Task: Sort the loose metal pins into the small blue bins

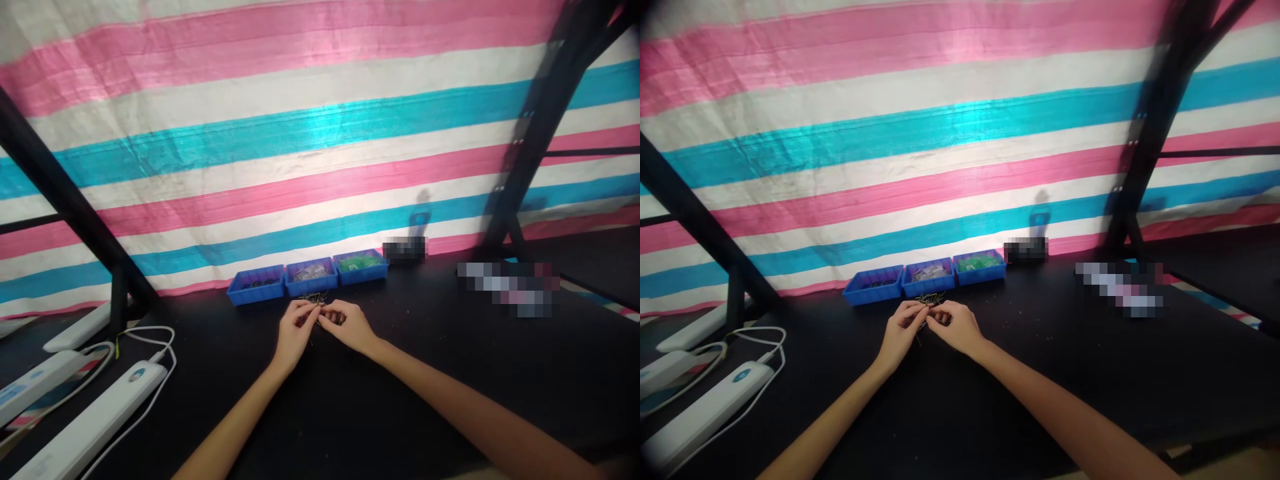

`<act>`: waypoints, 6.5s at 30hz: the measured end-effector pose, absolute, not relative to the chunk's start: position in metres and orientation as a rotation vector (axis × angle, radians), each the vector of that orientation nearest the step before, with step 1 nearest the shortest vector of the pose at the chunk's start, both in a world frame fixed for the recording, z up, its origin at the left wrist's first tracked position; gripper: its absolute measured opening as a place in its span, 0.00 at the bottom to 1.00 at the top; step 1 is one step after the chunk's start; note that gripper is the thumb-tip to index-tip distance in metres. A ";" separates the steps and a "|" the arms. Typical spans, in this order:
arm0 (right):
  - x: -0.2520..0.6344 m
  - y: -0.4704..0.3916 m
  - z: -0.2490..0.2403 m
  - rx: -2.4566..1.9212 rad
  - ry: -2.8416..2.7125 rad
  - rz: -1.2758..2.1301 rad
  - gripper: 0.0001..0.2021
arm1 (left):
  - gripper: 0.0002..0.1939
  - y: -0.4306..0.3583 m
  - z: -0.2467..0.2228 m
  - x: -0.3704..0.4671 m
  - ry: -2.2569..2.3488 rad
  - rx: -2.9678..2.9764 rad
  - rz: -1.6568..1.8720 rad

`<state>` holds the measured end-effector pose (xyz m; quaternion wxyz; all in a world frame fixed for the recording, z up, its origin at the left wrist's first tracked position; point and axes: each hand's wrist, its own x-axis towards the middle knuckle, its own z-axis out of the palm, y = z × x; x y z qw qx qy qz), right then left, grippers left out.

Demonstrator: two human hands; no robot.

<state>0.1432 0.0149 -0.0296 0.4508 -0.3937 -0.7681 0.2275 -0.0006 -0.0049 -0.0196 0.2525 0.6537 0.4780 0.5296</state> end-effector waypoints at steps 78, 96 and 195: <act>0.144 0.006 -0.029 -0.938 -2.257 0.384 0.16 | 0.07 -0.014 0.000 -0.024 1.583 2.529 0.763; 0.146 0.013 -0.032 -1.024 -2.187 0.330 0.06 | 0.12 -0.011 -0.010 -0.013 1.591 2.443 0.684; 0.141 -0.005 -0.017 -0.756 -2.315 0.401 0.08 | 0.24 0.047 -0.013 -0.089 1.241 0.920 1.801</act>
